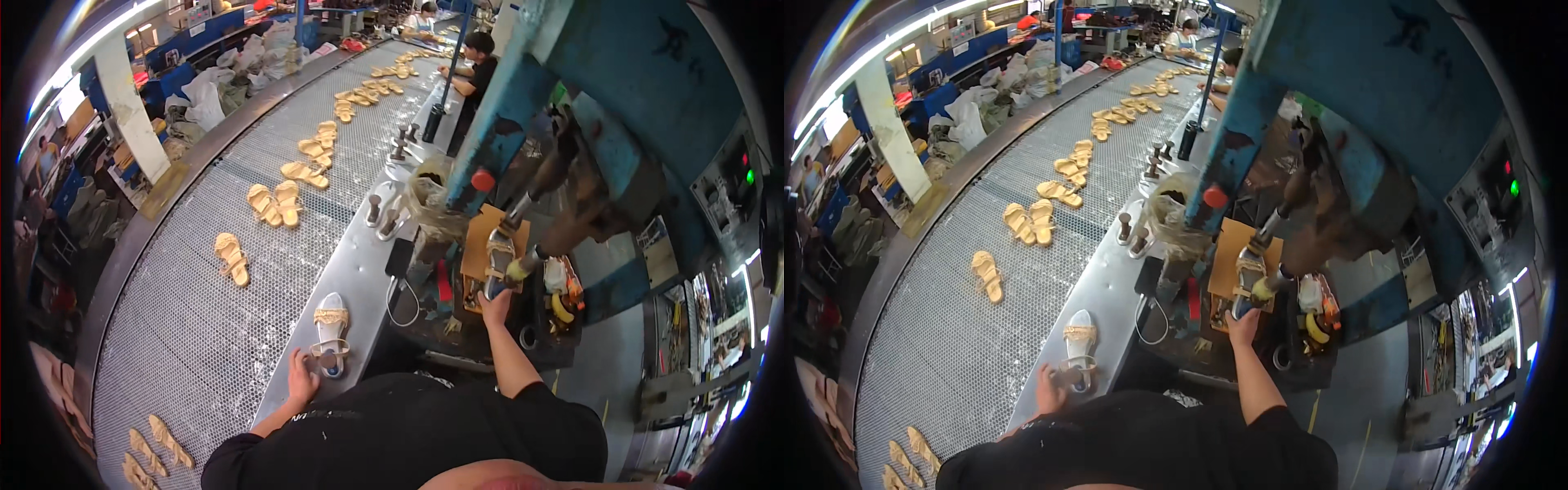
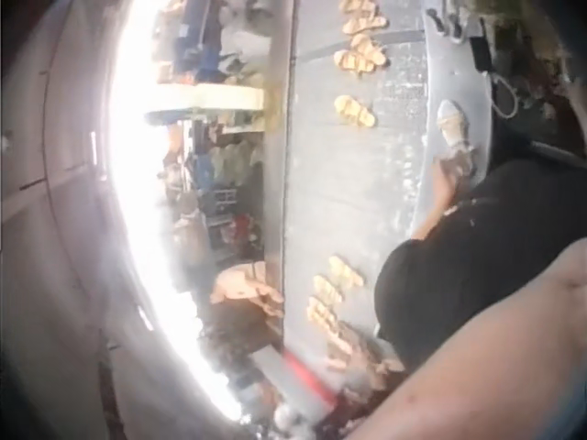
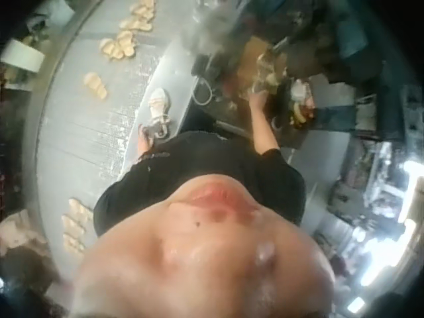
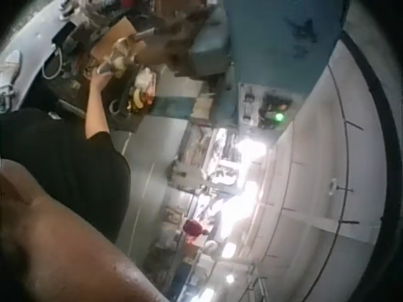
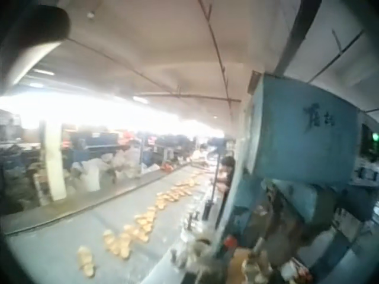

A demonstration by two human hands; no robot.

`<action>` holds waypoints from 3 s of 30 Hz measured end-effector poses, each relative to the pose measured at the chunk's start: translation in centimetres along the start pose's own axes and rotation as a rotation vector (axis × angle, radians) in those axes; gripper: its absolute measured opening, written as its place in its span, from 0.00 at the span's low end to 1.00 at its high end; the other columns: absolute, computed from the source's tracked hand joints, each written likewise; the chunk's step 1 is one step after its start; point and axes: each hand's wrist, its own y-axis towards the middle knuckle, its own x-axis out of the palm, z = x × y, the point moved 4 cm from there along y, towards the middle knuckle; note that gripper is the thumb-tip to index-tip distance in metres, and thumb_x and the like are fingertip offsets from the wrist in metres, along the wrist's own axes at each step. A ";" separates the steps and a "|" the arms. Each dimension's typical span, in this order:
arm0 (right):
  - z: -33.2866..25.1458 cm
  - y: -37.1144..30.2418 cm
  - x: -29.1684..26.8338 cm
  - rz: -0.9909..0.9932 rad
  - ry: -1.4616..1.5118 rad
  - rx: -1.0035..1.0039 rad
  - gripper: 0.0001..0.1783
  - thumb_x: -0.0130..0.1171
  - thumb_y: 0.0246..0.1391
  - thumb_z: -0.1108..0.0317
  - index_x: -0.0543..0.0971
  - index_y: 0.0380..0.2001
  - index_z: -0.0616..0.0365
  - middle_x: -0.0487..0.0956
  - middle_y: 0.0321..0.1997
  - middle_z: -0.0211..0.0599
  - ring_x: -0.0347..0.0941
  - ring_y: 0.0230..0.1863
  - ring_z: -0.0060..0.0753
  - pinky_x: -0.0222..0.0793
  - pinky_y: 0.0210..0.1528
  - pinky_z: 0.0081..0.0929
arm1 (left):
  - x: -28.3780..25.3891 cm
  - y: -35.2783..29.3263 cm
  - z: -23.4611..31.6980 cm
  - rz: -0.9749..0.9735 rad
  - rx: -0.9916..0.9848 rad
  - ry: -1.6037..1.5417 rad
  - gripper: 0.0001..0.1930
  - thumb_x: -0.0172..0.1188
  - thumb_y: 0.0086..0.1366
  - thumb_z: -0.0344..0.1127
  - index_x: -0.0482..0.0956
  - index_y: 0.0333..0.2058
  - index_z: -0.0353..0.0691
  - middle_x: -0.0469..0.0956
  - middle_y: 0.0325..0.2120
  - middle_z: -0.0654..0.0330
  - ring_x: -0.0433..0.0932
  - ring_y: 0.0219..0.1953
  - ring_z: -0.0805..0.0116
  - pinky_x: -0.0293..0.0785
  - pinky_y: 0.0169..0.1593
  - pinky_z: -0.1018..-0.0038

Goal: The person picks sandals from a conveyor belt, fits them onto shoe lasts, presses them in a machine press, and removes them from the lasts.

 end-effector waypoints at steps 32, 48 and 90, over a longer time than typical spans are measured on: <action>-2.4 0.0 0.0 -0.208 -0.137 0.314 0.45 0.63 0.46 0.51 0.59 0.57 0.74 0.66 0.56 0.63 0.64 0.57 0.59 0.62 0.59 0.43 | -0.8 -0.8 -2.3 -0.003 0.115 0.832 0.34 0.55 0.55 0.47 0.62 0.61 0.44 0.55 0.64 0.49 0.48 0.68 0.50 0.43 0.66 0.46; -2.5 0.3 0.4 -0.156 -0.116 0.238 0.43 0.63 0.45 0.51 0.60 0.53 0.75 0.66 0.53 0.65 0.65 0.55 0.62 0.62 0.58 0.44 | -1.0 -0.7 -2.3 -0.056 0.041 0.850 0.34 0.54 0.55 0.48 0.62 0.61 0.45 0.54 0.65 0.50 0.46 0.69 0.51 0.40 0.67 0.48; -2.3 0.1 0.2 -0.241 -0.175 0.340 0.43 0.62 0.45 0.51 0.60 0.54 0.75 0.66 0.55 0.64 0.64 0.57 0.61 0.60 0.60 0.44 | -1.3 -0.7 -0.1 -0.014 0.104 0.818 0.34 0.58 0.52 0.41 0.64 0.58 0.38 0.57 0.61 0.45 0.51 0.66 0.46 0.45 0.65 0.45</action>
